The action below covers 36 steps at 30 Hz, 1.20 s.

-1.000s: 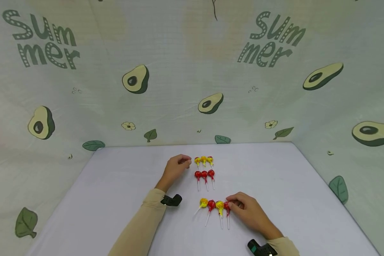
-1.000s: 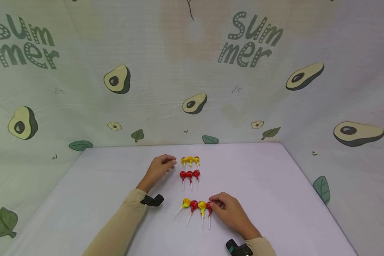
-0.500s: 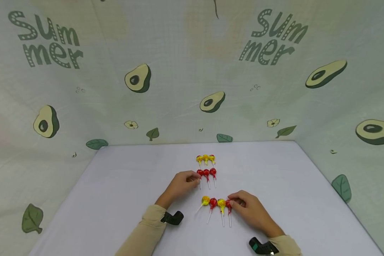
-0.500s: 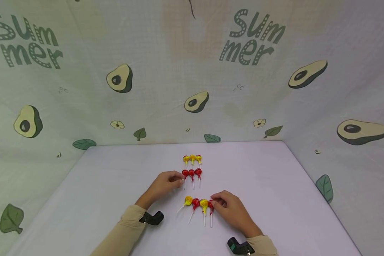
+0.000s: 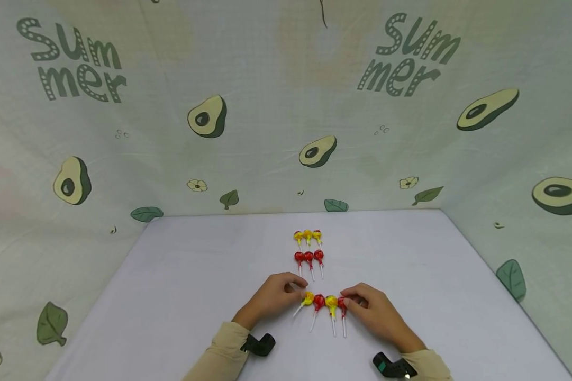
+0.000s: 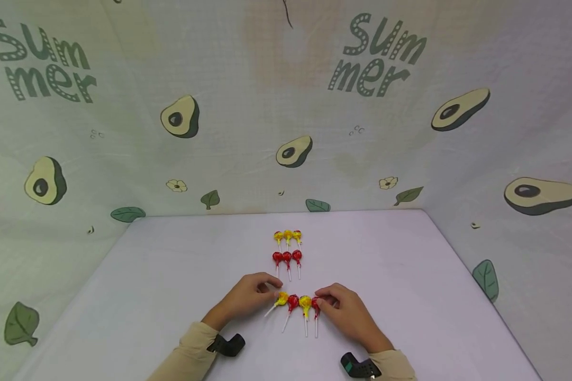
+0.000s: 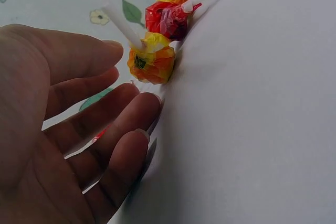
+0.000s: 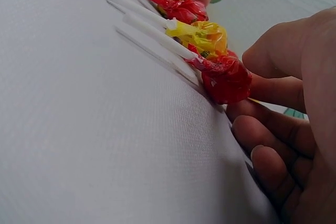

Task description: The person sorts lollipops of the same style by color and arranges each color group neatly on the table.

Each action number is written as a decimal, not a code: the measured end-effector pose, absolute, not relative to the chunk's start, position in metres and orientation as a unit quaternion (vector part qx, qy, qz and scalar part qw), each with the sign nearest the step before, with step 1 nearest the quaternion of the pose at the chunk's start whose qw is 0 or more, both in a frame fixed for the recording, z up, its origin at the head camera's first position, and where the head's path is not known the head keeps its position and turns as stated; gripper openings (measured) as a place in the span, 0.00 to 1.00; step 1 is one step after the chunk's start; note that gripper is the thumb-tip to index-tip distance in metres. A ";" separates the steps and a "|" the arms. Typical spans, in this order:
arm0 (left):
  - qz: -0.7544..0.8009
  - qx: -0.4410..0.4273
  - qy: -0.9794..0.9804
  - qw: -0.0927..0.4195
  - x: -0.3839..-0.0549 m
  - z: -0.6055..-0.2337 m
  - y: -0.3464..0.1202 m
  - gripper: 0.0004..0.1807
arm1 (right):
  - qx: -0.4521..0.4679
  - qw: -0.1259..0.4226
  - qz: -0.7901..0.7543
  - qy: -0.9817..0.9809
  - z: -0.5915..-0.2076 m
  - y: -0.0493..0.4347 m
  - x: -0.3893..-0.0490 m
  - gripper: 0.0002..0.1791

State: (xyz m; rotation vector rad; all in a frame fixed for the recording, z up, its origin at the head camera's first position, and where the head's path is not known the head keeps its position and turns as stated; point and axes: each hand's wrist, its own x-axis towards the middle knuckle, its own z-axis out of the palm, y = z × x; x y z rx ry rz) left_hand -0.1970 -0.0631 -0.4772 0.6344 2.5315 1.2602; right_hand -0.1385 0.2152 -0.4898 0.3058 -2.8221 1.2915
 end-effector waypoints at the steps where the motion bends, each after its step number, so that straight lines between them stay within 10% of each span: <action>1: 0.433 0.216 0.866 0.126 -0.195 -0.477 -0.063 0.10 | 0.096 0.010 0.414 -0.905 -0.489 0.215 -0.138 0.07; 36: 0.413 0.274 0.859 0.132 -0.183 -0.478 -0.066 0.19 | 0.113 0.009 0.407 -0.906 -0.489 0.215 -0.138 0.09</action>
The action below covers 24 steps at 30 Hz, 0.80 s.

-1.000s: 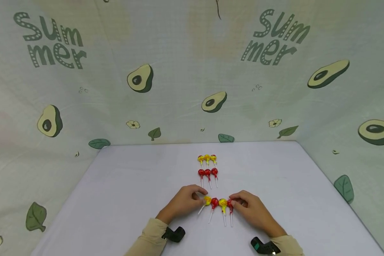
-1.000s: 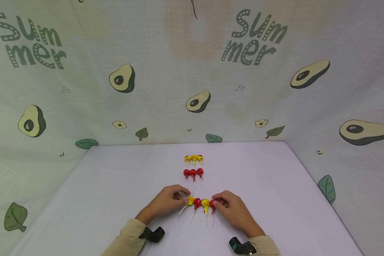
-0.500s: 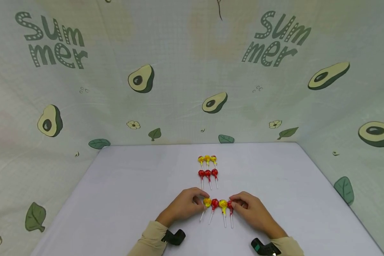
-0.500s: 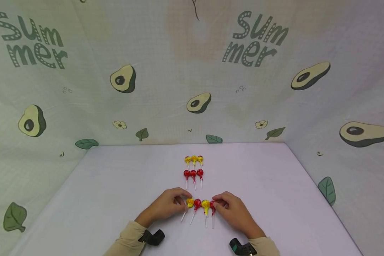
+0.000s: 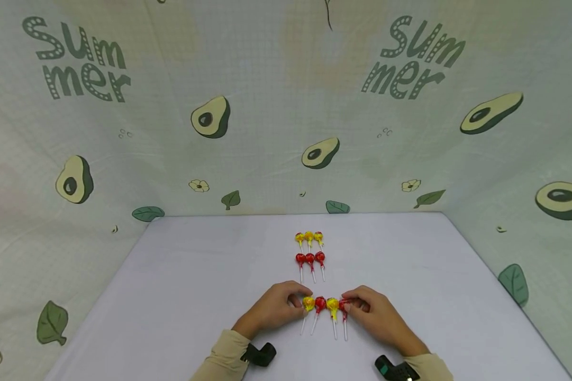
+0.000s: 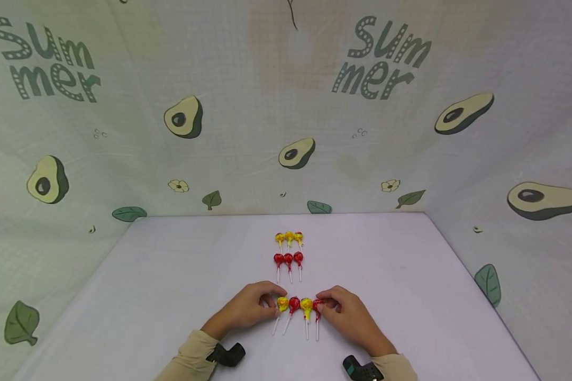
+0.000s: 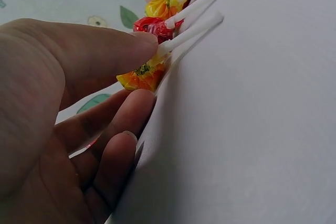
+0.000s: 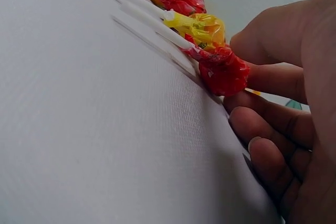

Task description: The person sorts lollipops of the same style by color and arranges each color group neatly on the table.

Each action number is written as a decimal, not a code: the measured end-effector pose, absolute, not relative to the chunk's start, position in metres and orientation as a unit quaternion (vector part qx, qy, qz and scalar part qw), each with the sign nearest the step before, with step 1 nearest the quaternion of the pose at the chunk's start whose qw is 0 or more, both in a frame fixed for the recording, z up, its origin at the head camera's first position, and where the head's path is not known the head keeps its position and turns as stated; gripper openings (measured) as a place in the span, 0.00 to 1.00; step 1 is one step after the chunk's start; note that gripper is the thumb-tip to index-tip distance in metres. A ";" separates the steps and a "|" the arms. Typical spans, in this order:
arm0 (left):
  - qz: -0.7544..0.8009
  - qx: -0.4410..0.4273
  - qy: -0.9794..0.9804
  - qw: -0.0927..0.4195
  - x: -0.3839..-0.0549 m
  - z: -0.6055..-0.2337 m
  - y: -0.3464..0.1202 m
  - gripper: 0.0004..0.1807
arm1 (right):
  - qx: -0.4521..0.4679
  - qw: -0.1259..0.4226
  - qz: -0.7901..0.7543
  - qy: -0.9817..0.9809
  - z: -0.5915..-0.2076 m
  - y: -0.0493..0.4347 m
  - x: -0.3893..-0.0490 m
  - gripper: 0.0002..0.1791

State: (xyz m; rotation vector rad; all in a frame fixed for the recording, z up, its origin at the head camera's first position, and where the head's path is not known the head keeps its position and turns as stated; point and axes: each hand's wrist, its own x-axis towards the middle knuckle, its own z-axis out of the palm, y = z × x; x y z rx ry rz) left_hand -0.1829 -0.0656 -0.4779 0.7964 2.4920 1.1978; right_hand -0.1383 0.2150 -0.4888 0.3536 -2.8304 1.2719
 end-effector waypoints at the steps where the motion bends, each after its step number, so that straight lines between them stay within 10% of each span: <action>1: 0.411 0.277 0.859 0.130 -0.183 -0.478 -0.066 0.19 | 0.116 0.009 0.407 -0.906 -0.489 0.215 -0.139 0.09; 24: 0.410 0.266 0.865 0.116 -0.182 -0.486 -0.064 0.18 | 0.164 0.024 0.403 -0.900 -0.493 0.220 -0.140 0.15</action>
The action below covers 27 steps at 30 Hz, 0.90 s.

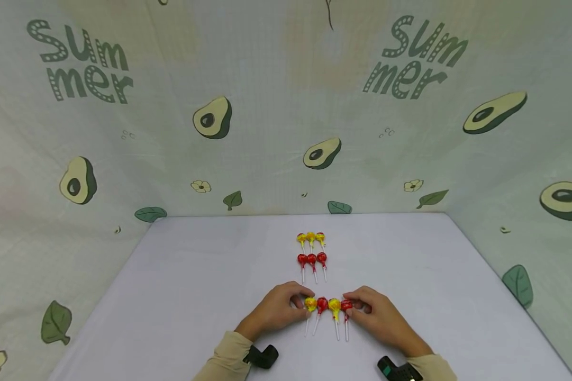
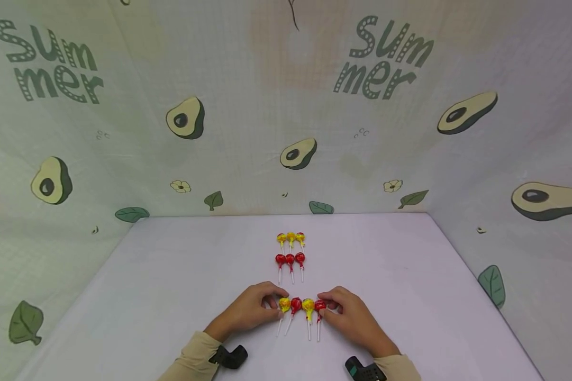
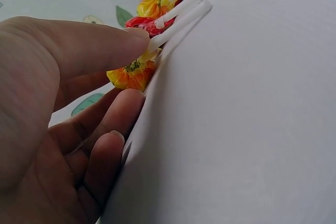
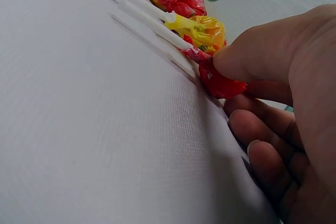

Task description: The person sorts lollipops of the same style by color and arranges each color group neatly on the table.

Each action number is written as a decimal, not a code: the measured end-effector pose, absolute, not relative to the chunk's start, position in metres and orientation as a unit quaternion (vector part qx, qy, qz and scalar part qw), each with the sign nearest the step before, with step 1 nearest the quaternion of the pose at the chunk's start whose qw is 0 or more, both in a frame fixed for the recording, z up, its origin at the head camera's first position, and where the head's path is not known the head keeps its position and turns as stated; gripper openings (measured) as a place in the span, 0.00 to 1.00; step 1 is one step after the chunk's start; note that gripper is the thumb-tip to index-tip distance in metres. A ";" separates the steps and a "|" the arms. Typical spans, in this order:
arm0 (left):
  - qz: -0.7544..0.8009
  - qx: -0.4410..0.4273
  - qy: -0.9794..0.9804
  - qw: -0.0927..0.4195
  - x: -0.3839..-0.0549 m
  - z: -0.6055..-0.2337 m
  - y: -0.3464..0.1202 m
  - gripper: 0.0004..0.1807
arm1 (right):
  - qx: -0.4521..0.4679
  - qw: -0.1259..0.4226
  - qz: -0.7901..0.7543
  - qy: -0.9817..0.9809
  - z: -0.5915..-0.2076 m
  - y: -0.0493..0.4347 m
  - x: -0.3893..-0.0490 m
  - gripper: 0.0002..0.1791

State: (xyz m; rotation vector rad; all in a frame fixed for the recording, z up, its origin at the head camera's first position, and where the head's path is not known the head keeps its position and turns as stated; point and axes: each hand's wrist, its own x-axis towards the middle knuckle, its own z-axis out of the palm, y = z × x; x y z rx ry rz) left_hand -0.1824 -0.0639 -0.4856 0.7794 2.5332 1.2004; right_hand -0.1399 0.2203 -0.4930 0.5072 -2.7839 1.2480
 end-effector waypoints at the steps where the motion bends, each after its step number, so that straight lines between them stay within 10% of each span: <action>1: 0.410 0.266 0.865 0.116 -0.182 -0.486 -0.064 0.19 | 0.164 0.026 0.404 -0.899 -0.494 0.220 -0.140 0.15; 27: 0.409 0.286 0.861 0.103 -0.183 -0.487 -0.066 0.18 | 0.153 0.026 0.400 -0.903 -0.491 0.219 -0.138 0.09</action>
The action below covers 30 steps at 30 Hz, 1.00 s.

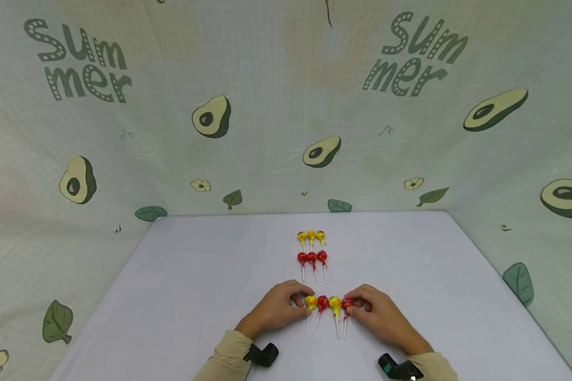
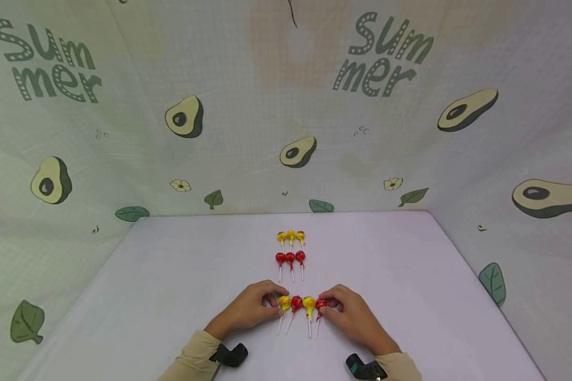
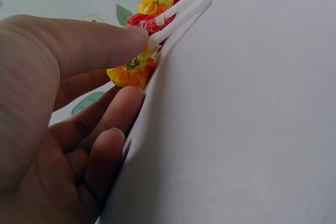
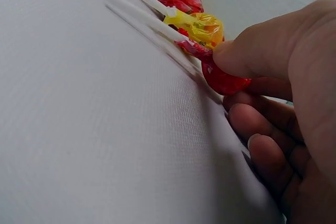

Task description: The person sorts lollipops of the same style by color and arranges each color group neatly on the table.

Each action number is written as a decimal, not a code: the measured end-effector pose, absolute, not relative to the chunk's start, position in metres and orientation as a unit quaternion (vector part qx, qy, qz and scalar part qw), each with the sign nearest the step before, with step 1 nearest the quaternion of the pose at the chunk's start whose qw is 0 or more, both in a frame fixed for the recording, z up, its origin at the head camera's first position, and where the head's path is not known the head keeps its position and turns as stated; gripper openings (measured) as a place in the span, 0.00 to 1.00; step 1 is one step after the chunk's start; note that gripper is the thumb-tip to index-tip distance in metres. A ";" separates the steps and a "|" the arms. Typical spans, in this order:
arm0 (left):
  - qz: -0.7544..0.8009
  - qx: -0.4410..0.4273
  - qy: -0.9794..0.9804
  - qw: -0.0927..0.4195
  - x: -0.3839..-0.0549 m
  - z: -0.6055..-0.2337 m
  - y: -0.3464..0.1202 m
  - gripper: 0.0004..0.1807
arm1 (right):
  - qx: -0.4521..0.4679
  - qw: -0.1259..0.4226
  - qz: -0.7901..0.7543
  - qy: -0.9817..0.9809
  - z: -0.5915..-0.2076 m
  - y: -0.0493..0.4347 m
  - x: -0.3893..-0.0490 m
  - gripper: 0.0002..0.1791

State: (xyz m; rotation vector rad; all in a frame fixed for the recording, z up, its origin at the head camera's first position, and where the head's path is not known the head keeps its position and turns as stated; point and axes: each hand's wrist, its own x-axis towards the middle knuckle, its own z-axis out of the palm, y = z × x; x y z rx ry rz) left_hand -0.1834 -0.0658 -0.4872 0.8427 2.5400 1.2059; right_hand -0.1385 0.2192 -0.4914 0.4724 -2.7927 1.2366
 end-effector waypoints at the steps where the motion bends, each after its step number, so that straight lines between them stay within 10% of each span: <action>1: 0.409 0.285 0.861 0.103 -0.183 -0.487 -0.066 0.18 | 0.149 0.024 0.401 -0.903 -0.491 0.219 -0.139 0.09; 30: 0.417 0.281 0.858 0.105 -0.183 -0.489 -0.066 0.19 | 0.057 0.033 0.489 -0.870 -0.488 0.217 -0.139 0.14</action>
